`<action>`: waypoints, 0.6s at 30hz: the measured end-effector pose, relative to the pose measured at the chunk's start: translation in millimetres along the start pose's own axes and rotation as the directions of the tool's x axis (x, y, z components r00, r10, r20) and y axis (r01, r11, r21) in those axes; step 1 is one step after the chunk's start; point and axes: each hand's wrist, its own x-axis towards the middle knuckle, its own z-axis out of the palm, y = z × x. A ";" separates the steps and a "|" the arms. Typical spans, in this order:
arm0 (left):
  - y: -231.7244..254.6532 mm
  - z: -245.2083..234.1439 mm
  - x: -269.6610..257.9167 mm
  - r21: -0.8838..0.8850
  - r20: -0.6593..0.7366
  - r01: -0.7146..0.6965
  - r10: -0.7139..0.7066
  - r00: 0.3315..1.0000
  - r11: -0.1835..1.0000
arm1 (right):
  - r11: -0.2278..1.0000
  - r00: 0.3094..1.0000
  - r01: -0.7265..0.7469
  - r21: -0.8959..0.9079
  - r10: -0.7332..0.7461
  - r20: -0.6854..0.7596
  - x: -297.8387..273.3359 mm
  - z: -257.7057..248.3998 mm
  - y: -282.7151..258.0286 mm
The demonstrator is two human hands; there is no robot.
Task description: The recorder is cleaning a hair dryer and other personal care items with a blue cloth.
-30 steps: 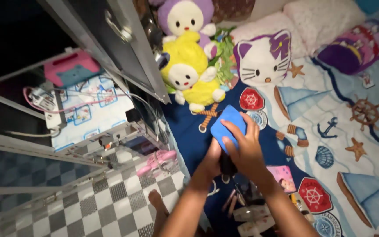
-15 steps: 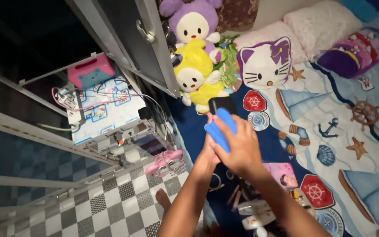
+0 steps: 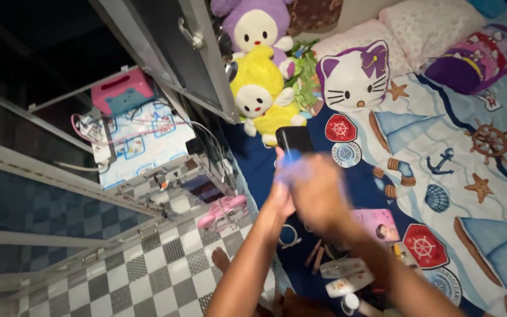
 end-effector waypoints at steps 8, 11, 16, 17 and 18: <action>12.1 10.5 7.2 0.104 -0.135 0.160 -0.146 0.980 0.982 | 0.985 0.985 -0.168 -0.030 0.167 -0.048 26.4 36.6 72.6; 9.3 21.0 -7.3 0.120 0.073 -0.004 -0.005 0.997 0.993 | 0.968 0.947 -0.250 0.002 0.245 -0.205 38.3 15.3 112.5; 13.4 27.0 -10.5 -0.121 0.102 -0.014 0.026 0.994 0.993 | 0.998 0.997 -0.034 0.043 0.031 0.067 19.2 -20.7 19.4; 18.1 27.8 -4.5 -0.115 0.109 -0.014 0.026 0.994 0.993 | 0.999 0.998 -0.030 0.039 0.028 0.059 12.6 -14.2 11.0; 22.9 29.2 1.6 -0.155 0.087 -0.018 0.032 0.996 0.988 | 1.000 0.995 0.019 0.015 -0.021 0.093 6.2 -8.0 2.7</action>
